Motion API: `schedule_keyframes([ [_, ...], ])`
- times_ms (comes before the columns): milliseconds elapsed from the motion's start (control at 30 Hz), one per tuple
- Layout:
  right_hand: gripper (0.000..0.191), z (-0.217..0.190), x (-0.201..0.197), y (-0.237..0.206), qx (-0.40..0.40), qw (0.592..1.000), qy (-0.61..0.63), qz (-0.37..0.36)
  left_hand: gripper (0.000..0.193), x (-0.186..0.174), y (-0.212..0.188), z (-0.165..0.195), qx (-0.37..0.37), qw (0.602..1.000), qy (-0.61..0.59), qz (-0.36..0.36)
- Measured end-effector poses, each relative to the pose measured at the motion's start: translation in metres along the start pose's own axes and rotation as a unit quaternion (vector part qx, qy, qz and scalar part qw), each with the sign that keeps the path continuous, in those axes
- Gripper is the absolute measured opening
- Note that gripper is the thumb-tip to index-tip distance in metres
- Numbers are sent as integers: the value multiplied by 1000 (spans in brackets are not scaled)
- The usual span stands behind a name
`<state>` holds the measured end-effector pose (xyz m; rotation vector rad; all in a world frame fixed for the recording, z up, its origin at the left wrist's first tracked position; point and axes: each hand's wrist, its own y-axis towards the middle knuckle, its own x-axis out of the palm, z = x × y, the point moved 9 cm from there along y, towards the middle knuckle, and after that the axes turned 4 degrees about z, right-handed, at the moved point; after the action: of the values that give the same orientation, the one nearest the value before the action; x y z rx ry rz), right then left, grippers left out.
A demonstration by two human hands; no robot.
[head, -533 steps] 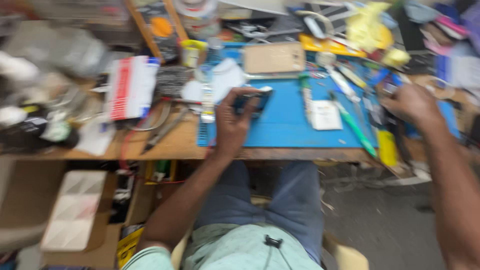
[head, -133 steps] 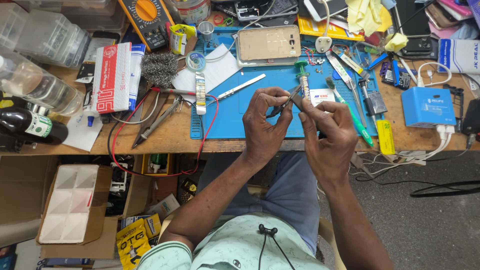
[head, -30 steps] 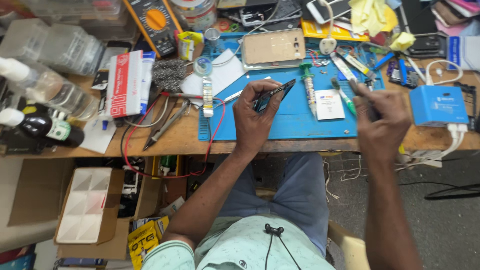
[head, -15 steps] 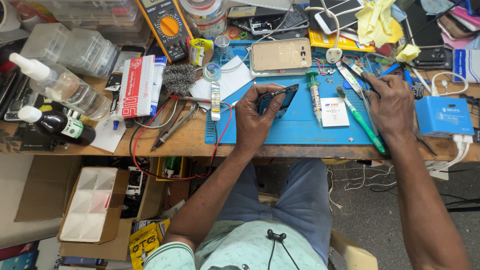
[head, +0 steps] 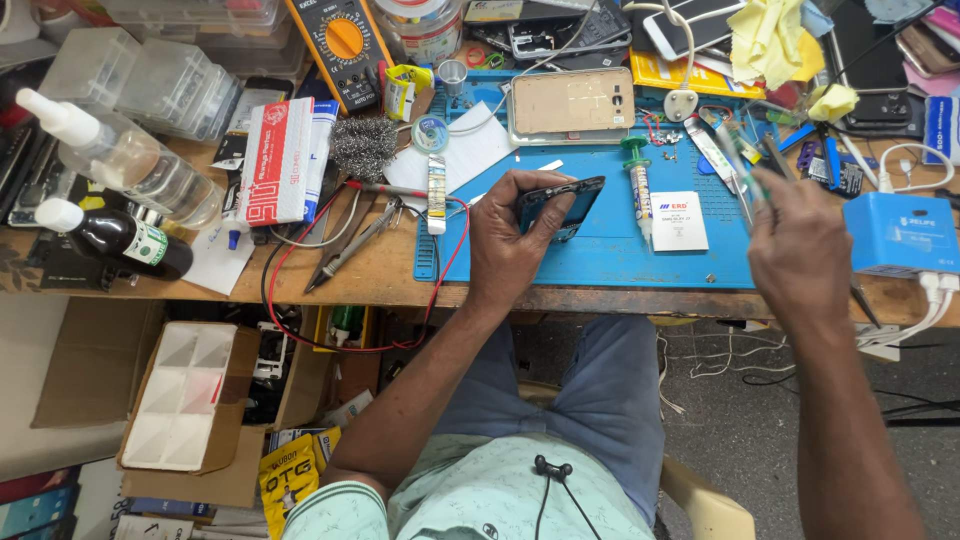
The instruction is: The person tests a smartphone connected to a charging cable, then pries open its back cover and works on the internal components. They clean the phone's interior with a brush, pry at the frame with a yellow tool, handle the battery, and hold the disassembled phone and its removed back cover.
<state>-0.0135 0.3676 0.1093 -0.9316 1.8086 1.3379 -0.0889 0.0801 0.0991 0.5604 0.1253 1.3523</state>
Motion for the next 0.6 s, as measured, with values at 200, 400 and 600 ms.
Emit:
schedule_keyframes([
  [200, 44, -69, -26, -21, 51, 971, 232, -40, 14, 8, -5, 9, 55, 995, 72, 52],
  [400, 64, -143, -43, -37, -149, 971, 185, -16, 14, 14, -12, 10, 79, 991, 76, 72],
  [600, 63, -150, -36, -34, -127, 987, 93, -44, 16, 15, -14, 7, 66, 993, 52, 80],
])
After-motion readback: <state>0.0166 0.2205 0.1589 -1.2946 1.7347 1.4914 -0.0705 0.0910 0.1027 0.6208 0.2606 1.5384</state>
